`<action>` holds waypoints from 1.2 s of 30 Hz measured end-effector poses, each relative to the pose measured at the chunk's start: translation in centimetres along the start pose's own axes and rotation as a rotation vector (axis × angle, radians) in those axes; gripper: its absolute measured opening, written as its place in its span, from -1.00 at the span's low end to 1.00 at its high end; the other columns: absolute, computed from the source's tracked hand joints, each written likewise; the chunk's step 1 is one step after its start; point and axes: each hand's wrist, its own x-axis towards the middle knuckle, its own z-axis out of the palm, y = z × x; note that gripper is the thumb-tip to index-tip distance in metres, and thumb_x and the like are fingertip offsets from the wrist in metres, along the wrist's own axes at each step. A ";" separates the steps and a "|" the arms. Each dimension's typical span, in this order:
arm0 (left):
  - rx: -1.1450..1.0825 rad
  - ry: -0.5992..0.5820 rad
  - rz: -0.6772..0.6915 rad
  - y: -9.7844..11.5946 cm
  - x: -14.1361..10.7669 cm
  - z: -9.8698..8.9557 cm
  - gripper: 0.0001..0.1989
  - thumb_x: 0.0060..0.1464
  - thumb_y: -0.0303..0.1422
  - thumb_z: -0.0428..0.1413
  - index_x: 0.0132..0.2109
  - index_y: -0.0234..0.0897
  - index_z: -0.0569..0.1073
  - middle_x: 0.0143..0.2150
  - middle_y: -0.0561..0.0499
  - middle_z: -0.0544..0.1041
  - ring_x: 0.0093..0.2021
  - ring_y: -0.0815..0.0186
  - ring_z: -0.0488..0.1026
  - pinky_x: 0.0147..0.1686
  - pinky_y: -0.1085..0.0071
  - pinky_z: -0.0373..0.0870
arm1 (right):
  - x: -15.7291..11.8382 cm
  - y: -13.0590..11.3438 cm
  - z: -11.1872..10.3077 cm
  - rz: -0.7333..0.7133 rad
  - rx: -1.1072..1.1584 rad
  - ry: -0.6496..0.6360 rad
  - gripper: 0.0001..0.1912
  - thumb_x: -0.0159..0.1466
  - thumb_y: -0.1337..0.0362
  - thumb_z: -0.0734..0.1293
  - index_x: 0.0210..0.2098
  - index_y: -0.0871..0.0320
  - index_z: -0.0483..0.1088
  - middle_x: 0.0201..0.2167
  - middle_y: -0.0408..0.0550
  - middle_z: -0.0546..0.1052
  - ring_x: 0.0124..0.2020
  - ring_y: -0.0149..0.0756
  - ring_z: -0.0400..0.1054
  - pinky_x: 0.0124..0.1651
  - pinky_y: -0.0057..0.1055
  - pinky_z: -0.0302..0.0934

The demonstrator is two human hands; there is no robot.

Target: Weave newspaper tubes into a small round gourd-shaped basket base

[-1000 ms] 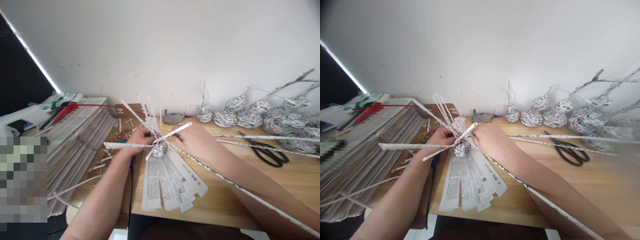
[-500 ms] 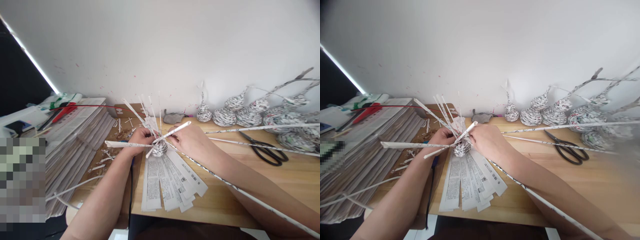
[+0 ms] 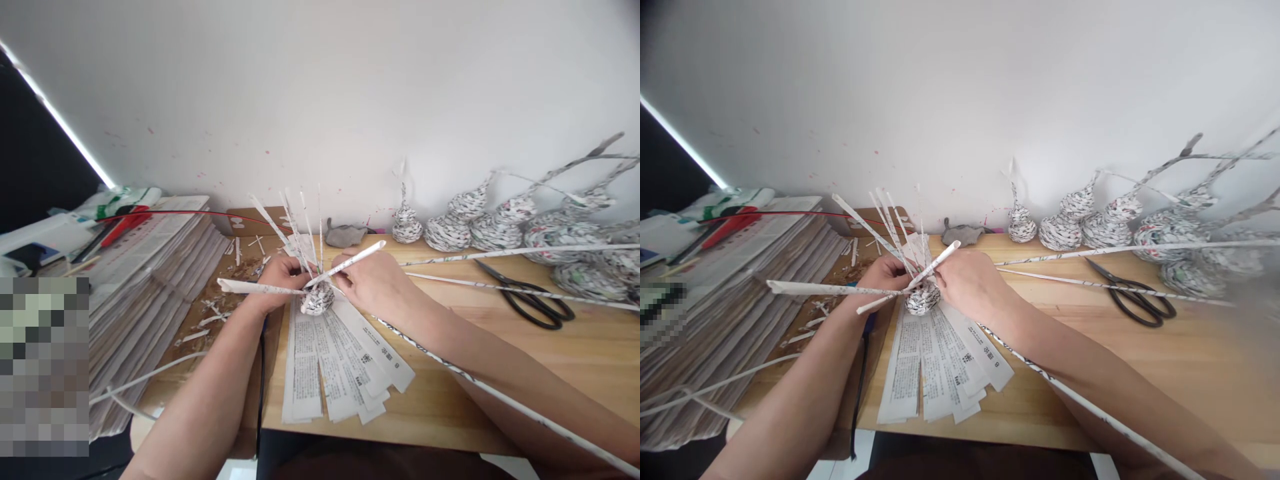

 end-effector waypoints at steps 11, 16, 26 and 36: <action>0.055 0.017 0.021 -0.2 0.1 -0.1 -0.76 -0.10 -0.26 0.28 -0.32 -0.37 0.63 -0.51 -0.01 0.58 -0.54 0.35 0.43 -0.50 0.47 0.34 | 0.2 0.1 0.2 0.011 0.057 -0.040 -0.79 0.32 0.31 0.26 -0.40 0.19 0.47 -0.41 -0.04 0.54 -0.43 -0.33 0.31 -0.39 -0.36 -0.07; 0.014 0.015 0.008 0.0 0.1 0.0 -0.73 -0.14 -0.23 0.33 -0.34 -0.37 0.63 -0.42 -0.06 0.63 -0.47 0.32 0.47 -0.46 0.47 0.36 | 0.1 0.3 -0.5 0.009 0.082 -0.050 -0.78 0.33 0.32 0.24 -0.38 0.19 0.49 -0.41 -0.03 0.56 -0.41 -0.31 0.35 -0.36 -0.37 -0.01; -0.004 0.015 -0.020 -0.3 -0.1 0.0 -0.74 -0.12 -0.26 0.32 -0.30 -0.38 0.63 -0.53 0.02 0.55 -0.60 0.41 0.36 -0.56 0.50 0.28 | 0.2 0.2 0.3 0.031 0.088 -0.040 -0.79 0.31 0.30 0.26 -0.34 0.19 0.53 -0.34 0.00 0.60 -0.32 -0.25 0.44 -0.30 -0.36 0.09; 0.014 0.026 0.026 -0.1 0.1 0.0 -0.75 -0.12 -0.25 0.32 -0.33 -0.36 0.63 -0.45 -0.03 0.61 -0.47 0.32 0.47 -0.44 0.47 0.37 | 0.3 0.8 0.7 0.033 0.250 -0.031 -0.84 0.29 0.36 0.27 -0.26 0.18 0.51 -0.34 -0.03 0.59 -0.34 -0.31 0.43 -0.29 -0.42 0.13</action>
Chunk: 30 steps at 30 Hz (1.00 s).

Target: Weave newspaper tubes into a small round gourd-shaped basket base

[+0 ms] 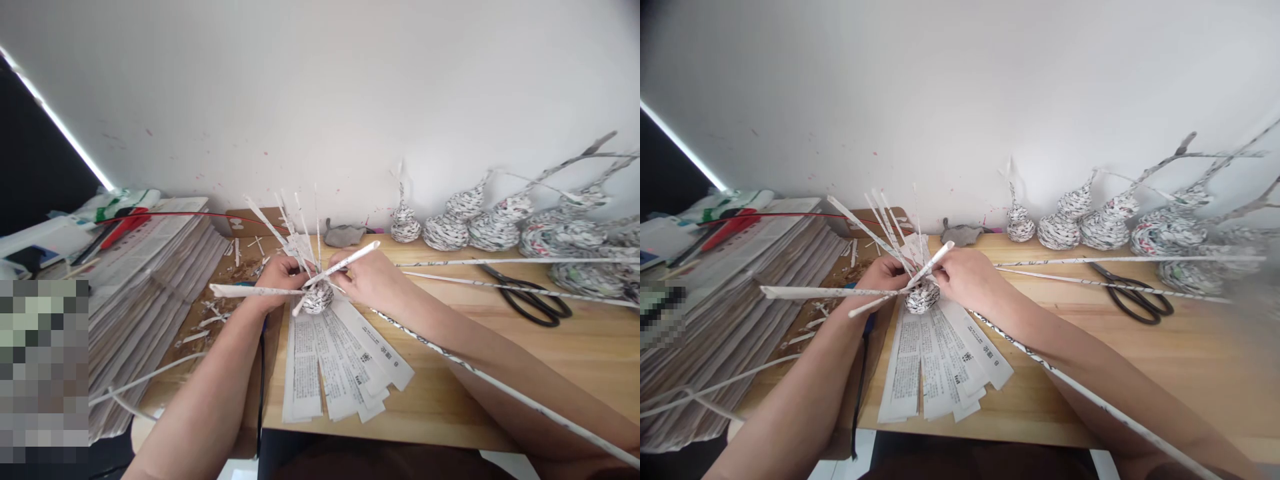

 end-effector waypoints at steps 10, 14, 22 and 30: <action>0.065 0.019 0.021 -0.5 -0.1 0.4 -0.77 -0.10 -0.27 0.30 -0.29 -0.33 0.63 -0.49 0.03 0.59 -0.50 0.33 0.46 -0.44 0.47 0.36 | 0.2 0.7 1.7 0.085 0.063 -0.047 -0.89 0.24 0.28 0.33 -0.36 0.11 0.52 -0.41 -0.10 0.59 -0.40 -0.33 0.42 -0.41 -0.46 0.04; 0.042 0.059 0.008 -0.3 0.0 0.8 -0.76 -0.12 -0.26 0.31 -0.30 -0.33 0.63 -0.50 0.03 0.59 -0.51 0.34 0.45 -0.47 0.48 0.33 | 0.3 0.7 1.8 0.163 0.050 -0.013 -0.90 0.20 0.26 0.35 -0.42 0.11 0.50 -0.47 -0.12 0.57 -0.46 -0.34 0.37 -0.44 -0.45 0.01; 0.045 0.036 0.031 -0.4 0.0 0.8 -0.78 -0.07 -0.29 0.29 -0.27 -0.34 0.62 -0.45 0.00 0.61 -0.44 0.31 0.49 -0.40 0.45 0.38 | 0.4 1.1 2.1 0.207 0.167 -0.017 -0.96 0.16 0.31 0.35 -0.39 0.10 0.47 -0.47 -0.15 0.56 -0.47 -0.36 0.37 -0.47 -0.49 0.06; 0.126 0.030 0.026 1.2 -0.7 1.0 -0.77 -0.03 -0.29 0.25 -0.24 -0.36 0.60 -0.40 -0.03 0.60 -0.37 0.27 0.52 -0.34 0.43 0.41 | 0.9 1.7 2.0 0.249 0.291 -0.097 -0.91 0.15 0.31 0.34 -0.42 0.14 0.51 -0.52 -0.15 0.56 -0.49 -0.39 0.39 -0.47 -0.51 0.06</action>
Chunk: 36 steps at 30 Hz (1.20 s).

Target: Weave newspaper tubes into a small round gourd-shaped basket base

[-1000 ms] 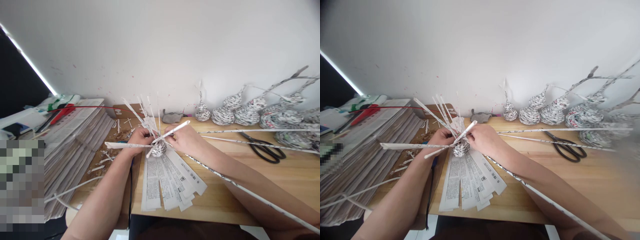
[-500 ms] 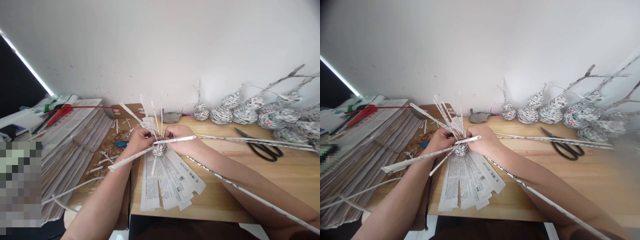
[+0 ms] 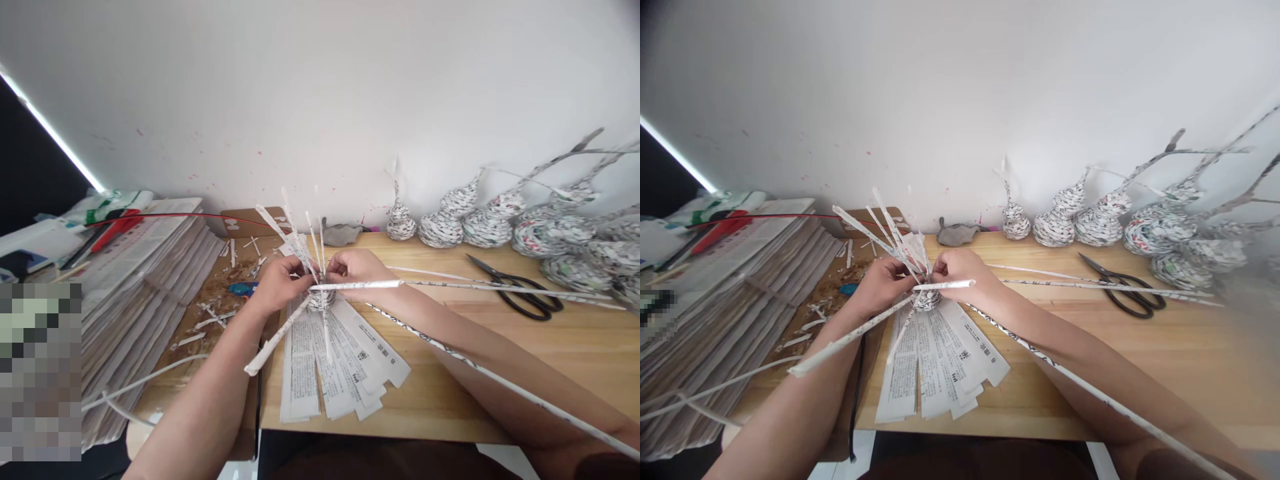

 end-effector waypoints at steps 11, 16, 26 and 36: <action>0.013 -0.021 0.032 -0.4 0.1 0.2 -0.81 -0.01 -0.32 0.19 -0.28 -0.36 0.59 -0.42 -0.01 0.59 -0.43 0.31 0.47 -0.37 0.45 0.38 | -0.6 -0.8 0.5 -0.134 -0.079 0.041 -0.90 0.10 0.42 0.28 -0.45 0.15 0.44 -0.55 -0.17 0.52 -0.54 -0.42 0.30 -0.46 -0.49 0.00; 0.015 -0.021 0.038 -0.2 0.0 0.2 -0.80 -0.01 -0.32 0.20 -0.27 -0.37 0.59 -0.45 -0.01 0.58 -0.45 0.32 0.47 -0.42 0.46 0.37 | -0.5 -0.7 0.1 -0.076 -0.019 -0.026 -0.91 0.13 0.34 0.30 -0.45 0.16 0.46 -0.56 -0.16 0.51 -0.53 -0.41 0.31 -0.48 -0.49 0.01; 0.017 -0.038 0.054 -0.3 0.1 0.2 -0.88 -0.02 -0.36 0.18 -0.36 -0.34 0.55 -0.52 0.05 0.53 -0.51 0.35 0.42 -0.44 0.47 0.36 | -0.3 -1.0 0.6 -0.081 -0.061 0.026 -0.88 0.07 0.43 0.31 -0.48 0.17 0.50 -0.55 -0.14 0.53 -0.53 -0.39 0.31 -0.44 -0.47 0.03; 0.072 0.032 0.056 -1.5 0.4 0.0 -0.84 -0.02 -0.38 0.15 -0.30 -0.34 0.57 -0.42 -0.02 0.59 -0.41 0.26 0.50 -0.36 0.40 0.41 | 0.0 -0.1 -0.2 -0.015 -0.011 -0.009 -0.95 0.13 0.35 0.39 -0.45 0.13 0.52 -0.48 -0.09 0.58 -0.46 -0.33 0.41 -0.44 -0.45 0.10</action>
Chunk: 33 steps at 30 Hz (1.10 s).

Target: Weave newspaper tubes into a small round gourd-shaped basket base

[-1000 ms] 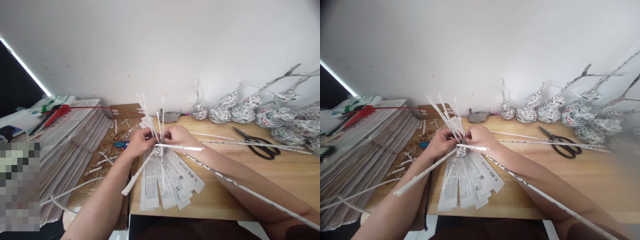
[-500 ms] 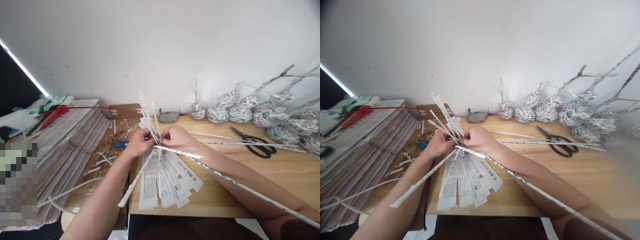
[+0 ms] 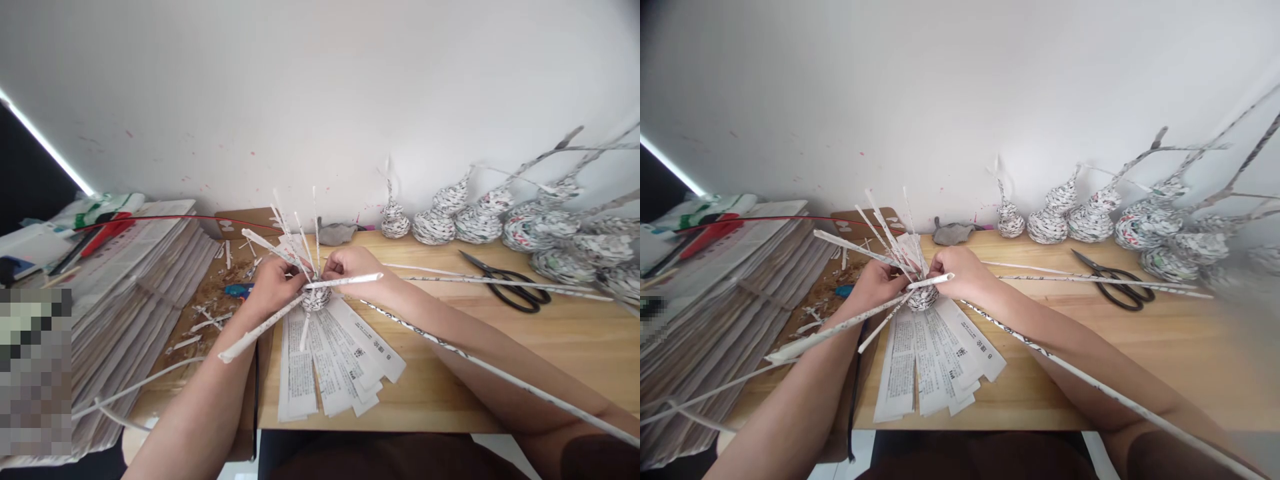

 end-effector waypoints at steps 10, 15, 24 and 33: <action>-0.020 -0.019 -0.027 0.4 -0.1 -0.3 -0.86 -0.02 -0.37 0.15 -0.32 -0.32 0.57 -0.45 0.01 0.55 -0.40 0.26 0.49 -0.35 0.41 0.39 | -1.0 -1.5 -2.7 -0.014 -0.044 -0.141 -0.84 0.21 0.30 0.34 -0.47 0.18 0.50 -0.54 -0.13 0.50 -0.51 -0.40 0.28 -0.49 -0.46 -0.05; -0.083 -0.094 -0.054 0.6 -0.1 -0.5 -0.85 -0.01 -0.35 0.17 -0.28 -0.32 0.55 -0.47 0.05 0.52 -0.49 0.34 0.42 -0.43 0.44 0.35 | -0.5 -0.9 -1.7 -0.059 -0.039 -0.079 -0.89 0.19 0.34 0.34 -0.44 0.18 0.50 -0.53 -0.15 0.50 -0.48 -0.42 0.29 -0.44 -0.47 -0.04; -0.090 -0.156 -0.009 0.6 -0.2 -0.9 -0.82 0.00 -0.29 0.24 -0.27 -0.30 0.53 -0.40 0.03 0.57 -0.40 0.30 0.48 -0.33 0.40 0.42 | -0.6 -0.8 -1.2 -0.139 -0.049 -0.015 -0.83 0.23 0.30 0.34 -0.47 0.19 0.49 -0.57 -0.17 0.46 -0.54 -0.45 0.20 -0.43 -0.44 -0.10; -0.093 0.081 0.070 0.1 0.2 -0.7 -0.91 -0.09 -0.36 0.16 -0.37 -0.26 0.45 -0.41 0.02 0.53 -0.37 0.26 0.47 -0.31 0.39 0.40 | -1.9 -2.1 -4.6 -0.126 0.128 0.246 -0.70 0.35 0.18 0.25 -0.45 0.20 0.42 -0.58 -0.18 0.44 -0.56 -0.47 0.24 -0.42 -0.49 0.03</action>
